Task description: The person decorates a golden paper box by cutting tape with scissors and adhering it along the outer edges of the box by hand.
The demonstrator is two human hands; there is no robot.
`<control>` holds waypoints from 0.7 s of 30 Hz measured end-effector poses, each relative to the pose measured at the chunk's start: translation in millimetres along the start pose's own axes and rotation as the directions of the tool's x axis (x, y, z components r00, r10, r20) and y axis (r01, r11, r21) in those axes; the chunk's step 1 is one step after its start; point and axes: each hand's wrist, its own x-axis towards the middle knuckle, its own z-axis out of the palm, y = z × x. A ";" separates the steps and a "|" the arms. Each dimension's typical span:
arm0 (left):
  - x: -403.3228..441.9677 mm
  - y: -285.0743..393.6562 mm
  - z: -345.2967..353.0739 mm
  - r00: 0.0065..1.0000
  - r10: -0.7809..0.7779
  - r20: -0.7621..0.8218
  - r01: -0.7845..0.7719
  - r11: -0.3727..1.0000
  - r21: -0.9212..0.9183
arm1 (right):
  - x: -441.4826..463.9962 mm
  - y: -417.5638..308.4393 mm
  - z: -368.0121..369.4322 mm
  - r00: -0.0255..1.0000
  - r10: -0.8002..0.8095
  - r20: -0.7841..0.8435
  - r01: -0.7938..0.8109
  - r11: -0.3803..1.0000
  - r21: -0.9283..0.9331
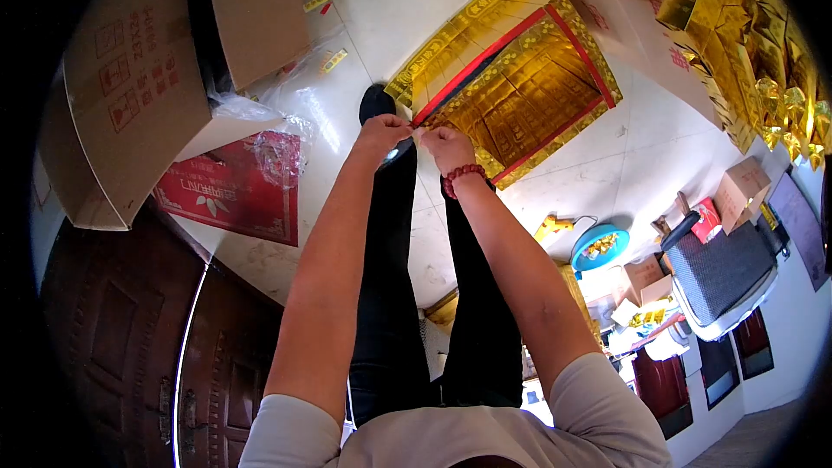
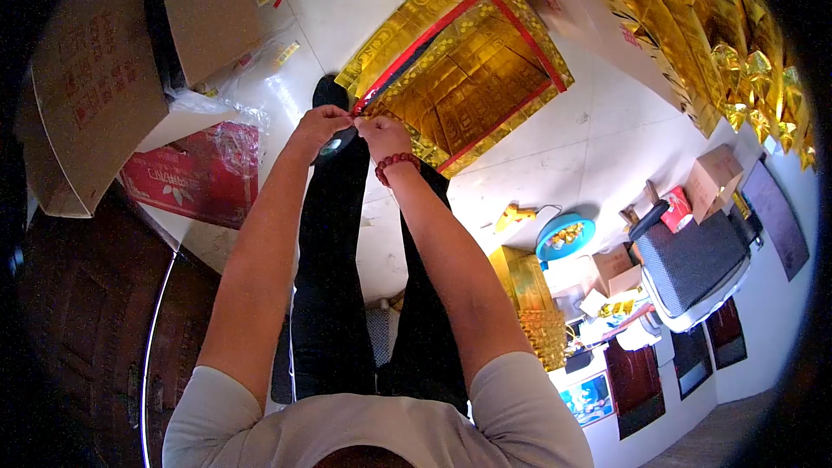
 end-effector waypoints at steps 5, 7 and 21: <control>-11.0 24.6 -8.4 0.999 -0.005 -0.050 0.024 0.924 0.383 | -10.0 -15.9 -0.5 0.998 0.020 -0.067 -0.020 1.000 -0.004; -20.2 37.1 -9.7 0.993 0.086 -0.083 -0.025 0.827 0.562 | -14.2 -23.3 -1.3 0.997 -0.008 -0.071 0.001 0.996 -0.094; 6.2 -5.9 -4.1 0.990 0.119 -0.073 -0.062 0.846 0.529 | -5.2 -11.5 5.7 0.993 -0.016 0.117 0.036 0.984 -0.174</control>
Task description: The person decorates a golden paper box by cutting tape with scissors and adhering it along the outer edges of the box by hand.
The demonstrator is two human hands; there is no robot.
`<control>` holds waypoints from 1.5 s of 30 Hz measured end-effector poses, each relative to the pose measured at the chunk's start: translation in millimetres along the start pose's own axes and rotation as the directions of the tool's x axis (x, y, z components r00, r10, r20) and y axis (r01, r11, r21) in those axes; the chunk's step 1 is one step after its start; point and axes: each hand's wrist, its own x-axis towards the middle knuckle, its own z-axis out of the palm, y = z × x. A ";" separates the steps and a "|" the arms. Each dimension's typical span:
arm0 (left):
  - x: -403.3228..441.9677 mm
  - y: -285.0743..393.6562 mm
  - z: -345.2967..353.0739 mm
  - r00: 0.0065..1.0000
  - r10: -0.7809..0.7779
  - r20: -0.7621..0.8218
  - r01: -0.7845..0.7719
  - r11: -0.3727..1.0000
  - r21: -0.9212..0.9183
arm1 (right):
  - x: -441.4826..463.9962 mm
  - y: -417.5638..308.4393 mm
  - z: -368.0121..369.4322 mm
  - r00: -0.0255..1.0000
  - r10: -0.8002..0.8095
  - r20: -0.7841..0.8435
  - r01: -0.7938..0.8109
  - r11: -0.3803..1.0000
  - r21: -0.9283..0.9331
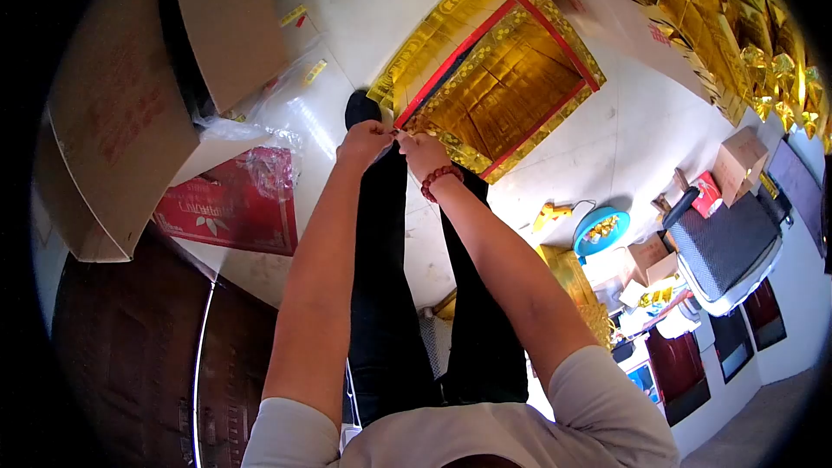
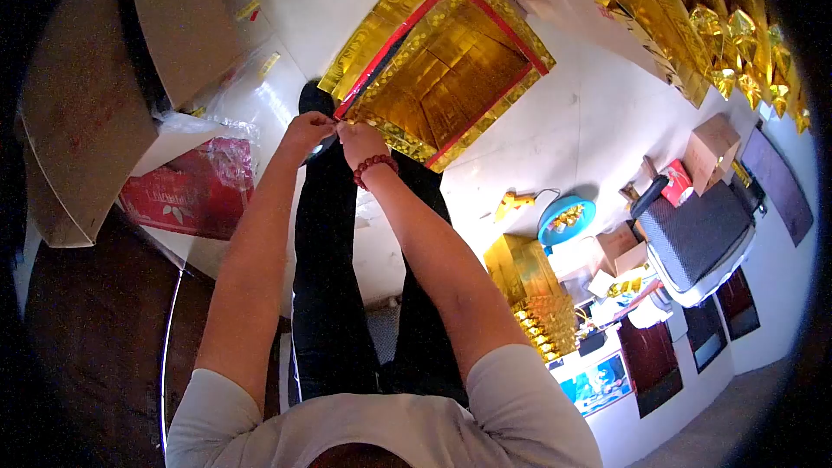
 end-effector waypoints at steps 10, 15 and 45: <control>-42.6 -31.2 0.9 0.977 0.017 0.214 0.073 0.911 -0.406 | -55.1 5.3 13.3 0.993 -0.113 -0.032 0.093 0.923 -0.373; -73.4 -17.0 -15.1 0.964 -0.012 0.265 0.057 0.985 -0.165 | -88.1 -3.0 8.4 0.992 -0.105 0.066 0.124 0.848 -0.516; -187.8 91.3 3.5 0.870 0.407 0.279 -0.321 0.896 -0.306 | -180.6 86.7 -18.7 0.915 0.111 -0.389 0.257 0.583 0.771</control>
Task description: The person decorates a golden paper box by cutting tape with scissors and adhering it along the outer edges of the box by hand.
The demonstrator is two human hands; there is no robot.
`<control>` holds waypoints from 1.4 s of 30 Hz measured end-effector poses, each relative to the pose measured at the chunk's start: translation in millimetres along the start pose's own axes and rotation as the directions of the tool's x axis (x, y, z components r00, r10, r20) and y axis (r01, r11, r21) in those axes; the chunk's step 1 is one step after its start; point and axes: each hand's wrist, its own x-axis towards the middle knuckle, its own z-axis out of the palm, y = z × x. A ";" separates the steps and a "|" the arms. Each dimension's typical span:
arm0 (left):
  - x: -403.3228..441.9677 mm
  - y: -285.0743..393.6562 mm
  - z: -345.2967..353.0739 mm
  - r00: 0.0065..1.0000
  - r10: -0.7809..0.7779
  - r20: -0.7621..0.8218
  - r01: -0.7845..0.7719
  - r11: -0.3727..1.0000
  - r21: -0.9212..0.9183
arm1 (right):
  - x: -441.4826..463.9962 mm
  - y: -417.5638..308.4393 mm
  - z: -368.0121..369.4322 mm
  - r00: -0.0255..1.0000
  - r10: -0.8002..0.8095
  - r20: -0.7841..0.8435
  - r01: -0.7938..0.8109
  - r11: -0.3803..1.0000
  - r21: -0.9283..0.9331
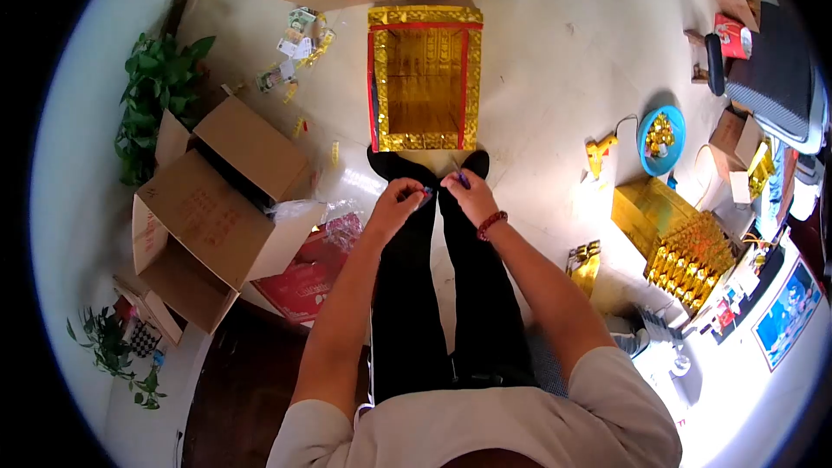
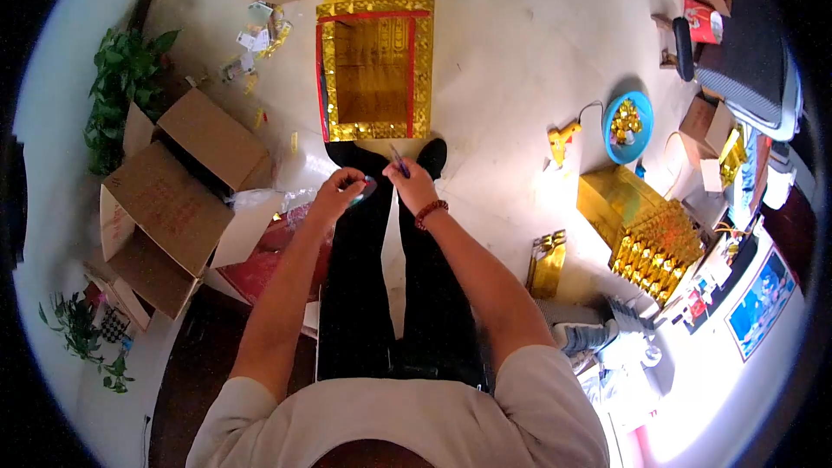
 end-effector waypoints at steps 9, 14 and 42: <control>-13.3 33.8 32.6 0.997 0.073 0.001 -0.073 0.992 0.106 | -16.4 -12.8 -32.7 0.988 -0.153 0.012 0.152 0.988 0.037; -20.3 23.0 44.4 0.994 0.113 0.012 -0.113 0.993 0.031 | -27.7 -16.3 -33.8 0.976 -0.216 0.020 0.216 0.976 0.007; -25.1 45.3 41.8 1.000 -0.026 0.001 0.026 0.998 -0.050 | -31.2 -4.2 -9.7 1.000 -0.030 0.005 0.029 0.993 0.118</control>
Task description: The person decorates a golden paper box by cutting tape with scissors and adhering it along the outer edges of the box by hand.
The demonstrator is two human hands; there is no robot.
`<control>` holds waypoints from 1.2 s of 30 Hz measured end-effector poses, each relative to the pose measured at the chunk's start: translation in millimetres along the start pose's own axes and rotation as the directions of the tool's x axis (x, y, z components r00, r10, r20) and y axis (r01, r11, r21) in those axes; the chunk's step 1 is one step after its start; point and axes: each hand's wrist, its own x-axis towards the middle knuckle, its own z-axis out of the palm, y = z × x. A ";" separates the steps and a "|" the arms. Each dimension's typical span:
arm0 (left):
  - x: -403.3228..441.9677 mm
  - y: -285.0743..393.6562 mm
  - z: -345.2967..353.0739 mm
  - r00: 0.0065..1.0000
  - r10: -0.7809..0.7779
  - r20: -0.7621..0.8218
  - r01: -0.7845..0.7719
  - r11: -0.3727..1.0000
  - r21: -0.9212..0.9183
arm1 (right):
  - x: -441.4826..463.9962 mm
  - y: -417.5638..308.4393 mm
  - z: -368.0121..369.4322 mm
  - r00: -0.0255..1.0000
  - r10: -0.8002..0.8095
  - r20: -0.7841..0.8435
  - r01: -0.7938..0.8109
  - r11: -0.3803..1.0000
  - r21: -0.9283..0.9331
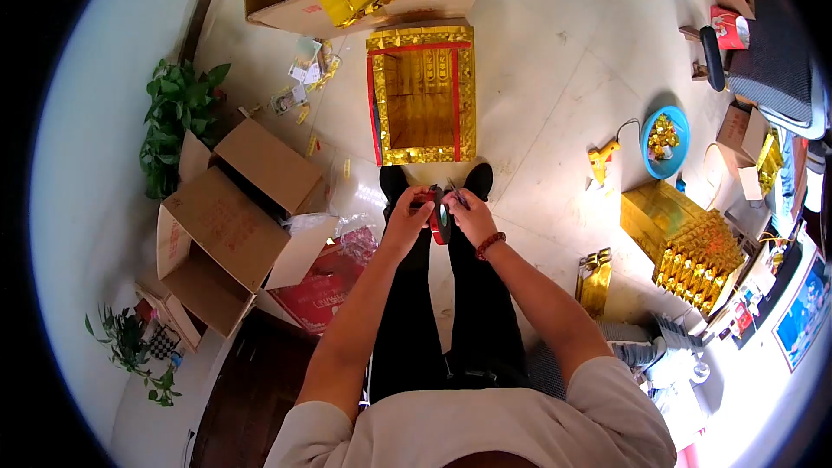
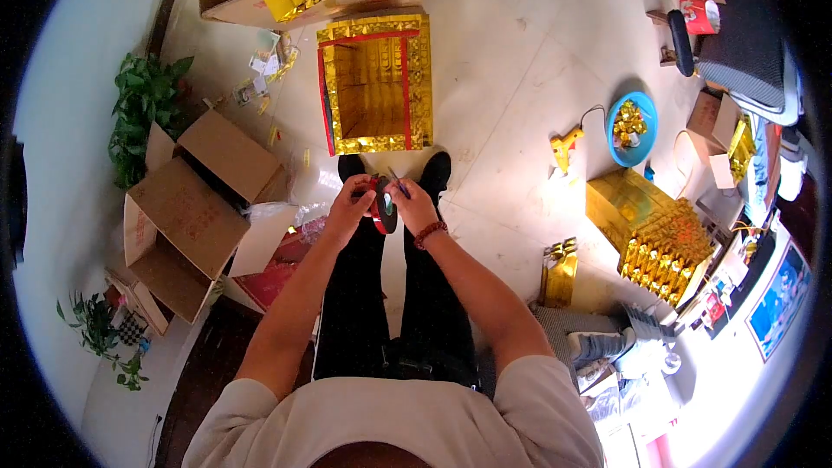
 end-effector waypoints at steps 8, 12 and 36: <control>3.5 -3.6 -1.6 0.999 0.020 0.032 -0.019 1.000 -0.015 | -4.8 -24.2 -4.8 0.976 -0.030 -0.215 0.006 0.994 -0.111; 2.3 0.4 -1.3 1.000 -0.023 0.017 0.024 0.997 -0.069 | -2.0 -30.4 -9.8 0.966 -0.150 -0.209 0.127 0.985 -0.117; -8.7 10.4 -7.5 0.987 -0.156 0.047 0.163 0.944 -0.286 | 8.3 -10.7 0.3 0.907 -0.418 -0.049 0.413 0.907 -0.081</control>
